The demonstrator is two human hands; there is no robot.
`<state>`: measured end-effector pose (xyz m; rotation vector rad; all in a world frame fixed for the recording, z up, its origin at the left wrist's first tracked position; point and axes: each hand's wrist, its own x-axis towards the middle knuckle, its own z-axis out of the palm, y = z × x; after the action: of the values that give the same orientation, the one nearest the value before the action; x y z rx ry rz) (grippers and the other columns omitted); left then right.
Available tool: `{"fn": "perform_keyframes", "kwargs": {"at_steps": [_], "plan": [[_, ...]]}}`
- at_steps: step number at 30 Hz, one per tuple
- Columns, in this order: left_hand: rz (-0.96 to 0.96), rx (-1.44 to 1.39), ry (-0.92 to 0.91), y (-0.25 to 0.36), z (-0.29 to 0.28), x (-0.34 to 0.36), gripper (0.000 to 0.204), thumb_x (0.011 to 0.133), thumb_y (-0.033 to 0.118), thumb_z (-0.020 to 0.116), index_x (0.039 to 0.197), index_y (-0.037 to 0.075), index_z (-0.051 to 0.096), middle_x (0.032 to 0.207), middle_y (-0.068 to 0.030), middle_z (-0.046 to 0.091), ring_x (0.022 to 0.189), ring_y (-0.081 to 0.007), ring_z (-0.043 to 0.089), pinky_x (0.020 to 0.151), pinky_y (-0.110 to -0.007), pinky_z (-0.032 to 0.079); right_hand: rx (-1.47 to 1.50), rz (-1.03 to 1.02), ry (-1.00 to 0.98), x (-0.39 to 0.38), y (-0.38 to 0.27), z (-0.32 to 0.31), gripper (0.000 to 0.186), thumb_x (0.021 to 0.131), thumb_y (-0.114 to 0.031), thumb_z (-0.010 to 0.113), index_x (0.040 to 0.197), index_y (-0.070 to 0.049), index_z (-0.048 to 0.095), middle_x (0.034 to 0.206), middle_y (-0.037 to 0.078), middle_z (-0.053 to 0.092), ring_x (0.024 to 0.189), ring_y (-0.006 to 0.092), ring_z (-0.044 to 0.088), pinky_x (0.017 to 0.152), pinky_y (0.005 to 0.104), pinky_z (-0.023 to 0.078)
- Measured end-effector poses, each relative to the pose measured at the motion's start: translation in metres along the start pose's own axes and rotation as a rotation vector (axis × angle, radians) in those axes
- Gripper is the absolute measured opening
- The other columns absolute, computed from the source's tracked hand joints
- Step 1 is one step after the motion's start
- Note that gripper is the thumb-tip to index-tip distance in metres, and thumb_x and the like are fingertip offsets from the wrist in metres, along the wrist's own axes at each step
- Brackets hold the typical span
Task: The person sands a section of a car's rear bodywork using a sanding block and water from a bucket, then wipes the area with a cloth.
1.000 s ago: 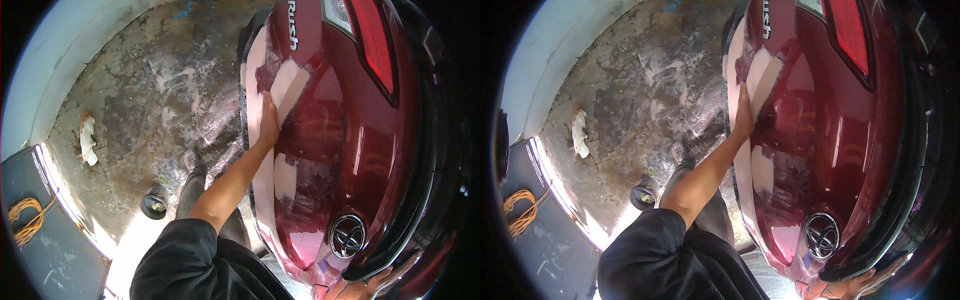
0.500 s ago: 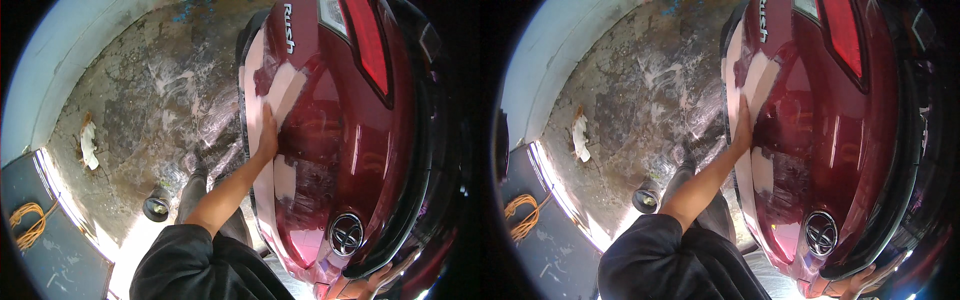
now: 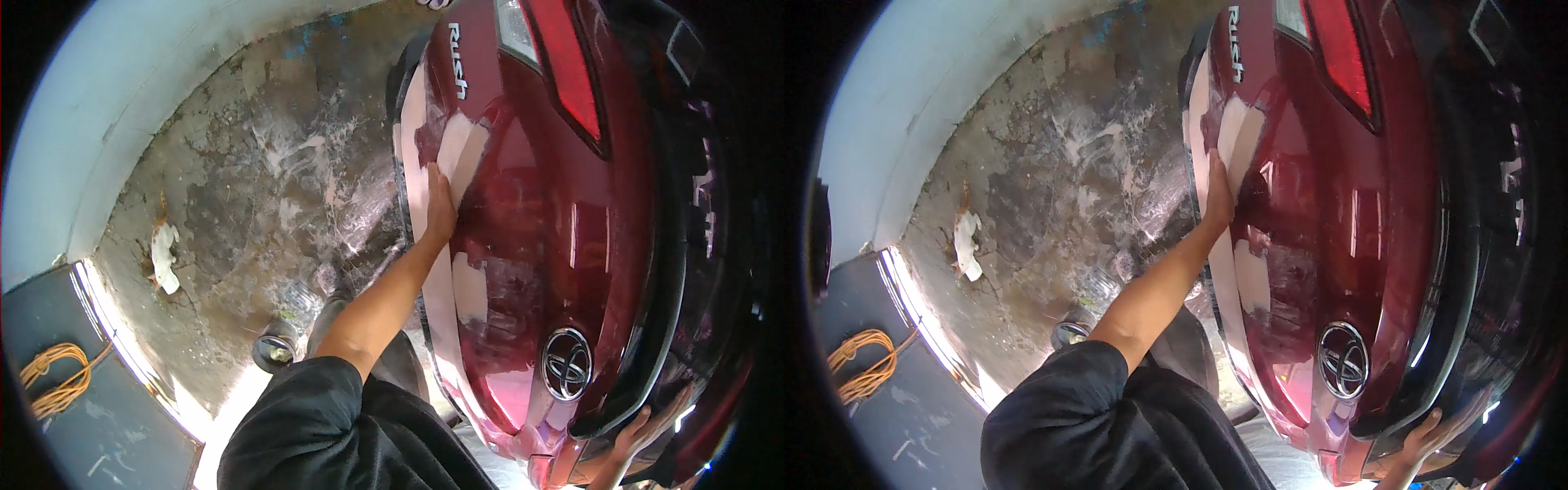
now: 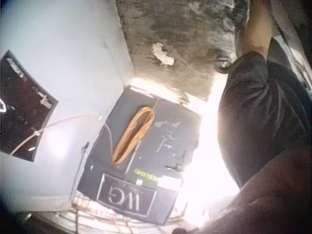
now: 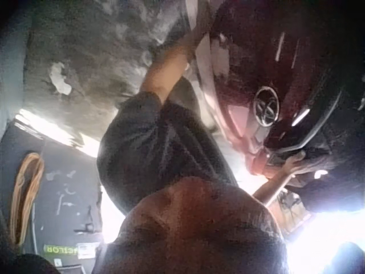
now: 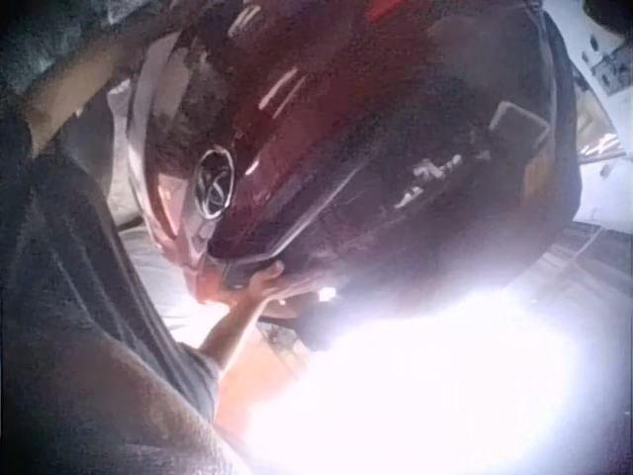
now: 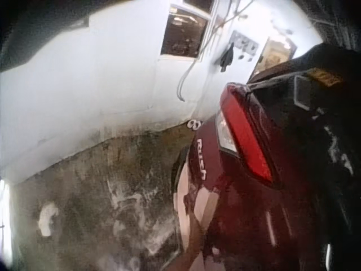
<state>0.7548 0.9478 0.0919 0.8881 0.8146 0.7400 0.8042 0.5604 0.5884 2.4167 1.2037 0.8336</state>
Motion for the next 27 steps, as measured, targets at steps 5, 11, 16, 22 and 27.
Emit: {"fn": "perform_keyframes", "kwargs": {"at_steps": [5, 11, 16, 22, 27], "plan": [[0.014, 0.106, -0.086, -0.026, 0.023, -0.037, 0.073, 0.115, 0.03, 0.039, 0.169, -0.008, 0.007, 0.18, -0.0224, 0.003, 0.167, -0.0317, 0.007, 0.134, -0.039, 0.009, -0.063, -0.032, 0.008, 0.006, 0.007, -0.012, 0.076, 0.113, -0.054, 0.034, 0.166, 0.0, 0.033, 0.171, 0.023, 0.037, 0.158, 0.043, 0.034, 0.13, 0.0584, 0.024], [0.314, 0.503, -0.214, -0.035, -0.056, -0.064, 0.073, 0.114, 0.023, 0.044, 0.168, -0.009, 0.006, 0.18, -0.0232, 0.002, 0.167, -0.0319, 0.008, 0.134, -0.038, 0.009, -0.016, -0.049, -0.006, 0.012, -0.002, 0.005, 0.077, 0.112, -0.055, 0.035, 0.166, 0.0, 0.034, 0.171, 0.022, 0.037, 0.159, 0.0418, 0.035, 0.13, 0.0596, 0.024], [-0.285, 0.185, -0.445, 0.038, -0.029, -0.091, 0.078, 0.105, 0.012, 0.054, 0.169, -0.007, 0.013, 0.179, -0.0196, 0.014, 0.166, -0.0258, 0.012, 0.133, -0.038, 0.014, -0.103, 0.01, -0.065, 0.002, 0.018, -0.017, 0.078, 0.112, -0.056, 0.036, 0.165, 0.001, 0.034, 0.17, 0.023, 0.039, 0.158, 0.0418, 0.035, 0.13, 0.0602, 0.024], [-0.561, -0.224, -0.245, 0.069, -0.078, 0.006, 0.063, 0.107, 0.03, 0.054, 0.162, 0.002, 0.041, 0.165, -0.0085, 0.047, 0.152, -0.024, 0.043, 0.128, -0.043, 0.028, -0.052, 0.065, -0.084, -0.001, 0.008, -0.005, 0.081, 0.11, -0.06, 0.04, 0.165, 0.0, 0.036, 0.169, 0.023, 0.04, 0.157, 0.0428, 0.037, 0.129, 0.0605, 0.025], [-0.423, -0.153, -0.571, 0.092, -0.066, 0.075, 0.06, 0.109, 0.035, 0.052, 0.161, 0.008, 0.043, 0.165, -0.0056, 0.048, 0.152, -0.025, 0.043, 0.126, -0.043, 0.031, -0.043, 0.126, -0.147, -0.006, 0.005, -0.015, 0.086, 0.105, -0.066, 0.047, 0.163, -0.002, 0.041, 0.166, 0.022, 0.045, 0.155, 0.0434, 0.04, 0.129, 0.0606, 0.028]]}}
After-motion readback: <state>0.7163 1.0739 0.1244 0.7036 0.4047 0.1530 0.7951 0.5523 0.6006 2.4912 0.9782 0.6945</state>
